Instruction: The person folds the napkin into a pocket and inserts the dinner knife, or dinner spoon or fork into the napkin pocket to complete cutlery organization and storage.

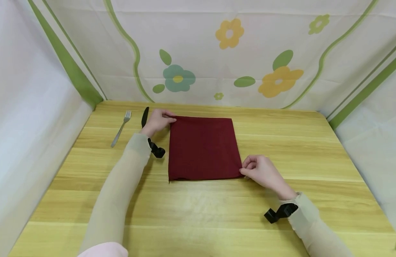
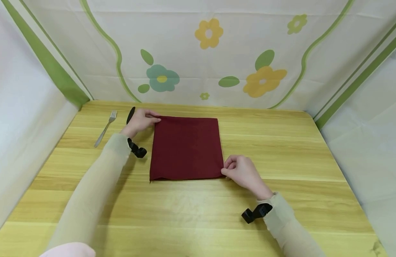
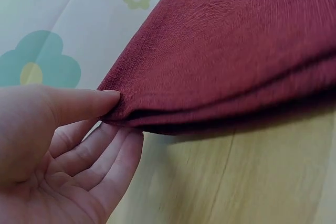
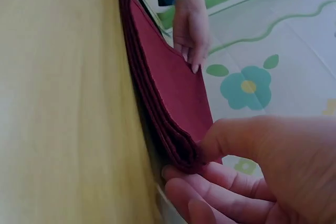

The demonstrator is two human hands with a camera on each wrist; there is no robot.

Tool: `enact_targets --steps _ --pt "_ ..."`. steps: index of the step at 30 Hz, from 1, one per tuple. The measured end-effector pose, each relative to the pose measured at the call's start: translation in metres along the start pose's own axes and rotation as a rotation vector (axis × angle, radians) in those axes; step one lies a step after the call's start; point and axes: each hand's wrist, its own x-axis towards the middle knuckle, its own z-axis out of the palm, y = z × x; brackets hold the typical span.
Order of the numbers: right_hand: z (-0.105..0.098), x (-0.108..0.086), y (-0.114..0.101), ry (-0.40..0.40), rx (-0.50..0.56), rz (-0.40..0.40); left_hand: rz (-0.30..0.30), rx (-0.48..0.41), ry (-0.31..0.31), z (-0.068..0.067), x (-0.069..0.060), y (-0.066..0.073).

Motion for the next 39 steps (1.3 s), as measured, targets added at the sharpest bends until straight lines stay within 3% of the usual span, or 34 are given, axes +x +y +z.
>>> enact_targets --steps 7,14,17,24,31,35,39 --pt "-0.018 0.008 0.01 0.042 0.022 0.004 0.002 -0.022 -0.067 -0.005 -0.01 -0.003" --pt "-0.039 0.024 0.026 0.137 -0.069 -0.013 -0.002 0.03 -0.135 -0.005 -0.022 -0.006" --pt "-0.046 0.032 0.029 0.148 -0.031 -0.005 -0.014 0.03 -0.165 -0.006 -0.026 -0.005" --pt "-0.063 0.051 0.032 0.168 0.057 0.03 -0.058 -0.073 -0.274 -0.011 -0.031 -0.008" --pt "-0.076 0.069 0.039 0.194 0.036 0.037 -0.108 -0.186 -0.376 -0.011 -0.036 -0.007" --pt "-0.081 0.08 0.042 0.212 0.008 0.047 -0.108 -0.19 -0.406 -0.006 -0.042 -0.009" --pt "-0.084 0.091 0.045 0.221 -0.031 0.064 -0.1 -0.176 -0.387 -0.001 -0.049 -0.01"
